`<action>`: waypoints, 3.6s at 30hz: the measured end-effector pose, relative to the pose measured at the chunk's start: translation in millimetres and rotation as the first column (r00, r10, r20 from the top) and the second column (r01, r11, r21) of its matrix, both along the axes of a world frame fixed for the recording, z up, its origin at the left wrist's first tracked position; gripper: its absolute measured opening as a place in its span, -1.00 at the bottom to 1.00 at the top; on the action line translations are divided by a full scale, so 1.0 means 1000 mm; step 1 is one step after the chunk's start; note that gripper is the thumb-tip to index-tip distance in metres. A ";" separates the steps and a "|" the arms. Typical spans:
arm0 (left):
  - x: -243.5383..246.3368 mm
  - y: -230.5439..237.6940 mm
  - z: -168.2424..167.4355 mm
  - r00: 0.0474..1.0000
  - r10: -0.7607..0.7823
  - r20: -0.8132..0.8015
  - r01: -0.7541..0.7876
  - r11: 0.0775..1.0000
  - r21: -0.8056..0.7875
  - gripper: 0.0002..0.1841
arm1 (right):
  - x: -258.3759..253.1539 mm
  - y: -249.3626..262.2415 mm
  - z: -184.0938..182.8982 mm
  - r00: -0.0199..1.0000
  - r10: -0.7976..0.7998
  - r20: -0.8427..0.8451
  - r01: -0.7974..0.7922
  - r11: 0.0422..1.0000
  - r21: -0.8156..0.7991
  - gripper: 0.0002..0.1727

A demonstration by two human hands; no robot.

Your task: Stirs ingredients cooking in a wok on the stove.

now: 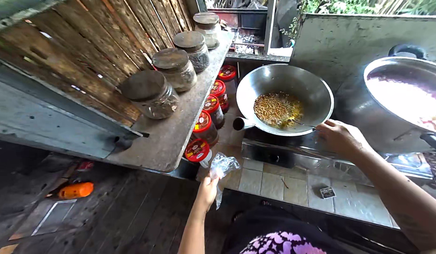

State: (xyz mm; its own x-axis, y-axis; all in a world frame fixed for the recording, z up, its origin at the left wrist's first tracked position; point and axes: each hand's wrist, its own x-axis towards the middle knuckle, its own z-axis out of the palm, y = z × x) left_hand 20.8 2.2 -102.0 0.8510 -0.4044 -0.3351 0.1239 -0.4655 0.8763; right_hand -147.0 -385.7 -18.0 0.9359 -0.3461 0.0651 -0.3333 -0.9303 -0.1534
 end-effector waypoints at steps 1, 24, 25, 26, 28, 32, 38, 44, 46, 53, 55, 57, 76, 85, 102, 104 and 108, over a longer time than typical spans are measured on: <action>0.001 0.001 -0.002 1.000 0.011 -0.005 -0.011 1.000 -0.008 -0.69 | 0.002 -0.002 0.002 1.000 -0.006 -0.006 0.006 1.000 0.017 -0.77; -0.008 0.002 -0.013 0.992 0.110 -0.067 -0.115 0.991 -0.070 -0.69 | 0.114 -0.005 0.041 0.859 -0.183 -0.478 0.190 0.981 -0.034 -0.73; -0.008 0.000 -0.014 0.992 0.110 -0.065 -0.115 0.990 -0.081 -0.69 | 0.121 -0.011 0.027 0.909 -0.159 -0.384 0.149 0.987 -0.056 -0.78; -0.008 -0.002 -0.014 0.992 0.107 -0.071 -0.113 0.990 -0.087 -0.69 | 0.127 -0.014 0.021 0.933 -0.141 -0.332 0.122 0.989 -0.079 -0.79; -0.010 -0.003 -0.014 0.992 0.092 -0.085 -0.099 0.991 -0.087 -0.69 | 0.136 0.002 0.055 0.871 -0.184 -0.455 0.174 0.983 -0.065 -0.73; -0.013 0.003 -0.021 0.995 0.071 -0.064 -0.078 0.991 -0.111 -0.69 | 0.133 0.006 0.112 0.785 -0.397 -0.476 0.399 0.911 -0.102 -0.73; -0.019 0.013 -0.031 0.988 0.124 -0.097 -0.136 0.982 -0.129 -0.69 | 0.139 0.018 0.102 0.738 -0.477 -0.478 0.541 0.841 -0.005 -0.71; -0.017 0.018 -0.028 0.986 0.125 -0.114 -0.138 0.983 -0.117 -0.70 | 0.146 0.038 0.075 0.805 -0.250 -0.538 0.246 0.966 -0.080 -0.72; -0.015 0.020 -0.030 0.987 0.124 -0.102 -0.136 0.984 -0.119 -0.70 | 0.128 0.023 0.063 0.846 -0.266 -0.463 0.183 0.959 -0.217 -0.86; -0.012 0.019 -0.034 0.985 0.132 -0.108 -0.148 0.976 -0.160 -0.67 | 0.085 0.029 0.060 0.882 -0.202 -0.426 0.179 0.979 -0.095 -0.70; -0.011 0.018 -0.033 0.988 0.109 -0.108 -0.125 0.980 -0.153 -0.67 | 0.101 0.030 0.036 0.909 -0.203 -0.364 0.183 0.979 -0.090 -0.74; -0.009 0.015 -0.031 0.991 0.080 -0.110 -0.095 0.986 -0.135 -0.67 | 0.123 0.031 0.034 0.890 -0.253 -0.379 0.248 0.967 -0.063 -0.70; -0.009 0.016 -0.024 0.987 0.102 -0.123 -0.120 0.982 -0.145 -0.66 | 0.169 0.045 0.067 0.762 -0.343 -0.550 0.465 0.880 0.096 -0.58; -0.012 0.017 -0.029 0.986 0.130 -0.104 -0.147 0.974 -0.170 -0.64 | 0.104 0.027 0.071 0.856 -0.401 -0.326 0.356 0.915 -0.190 -0.70; -0.014 0.015 -0.027 0.990 0.098 -0.102 -0.117 0.974 -0.194 -0.63 | 0.006 0.029 0.017 0.848 -0.486 -0.214 0.436 0.867 -0.241 -0.79; -0.014 0.015 -0.024 0.990 0.099 -0.100 -0.117 0.974 -0.195 -0.63 | 0.007 0.029 0.017 0.864 -0.475 -0.167 0.428 0.868 -0.253 -0.81; -0.011 0.017 -0.025 0.995 0.079 -0.058 -0.088 0.981 -0.173 -0.62 | 0.009 0.025 0.013 0.865 -0.467 -0.182 0.419 0.873 -0.251 -0.78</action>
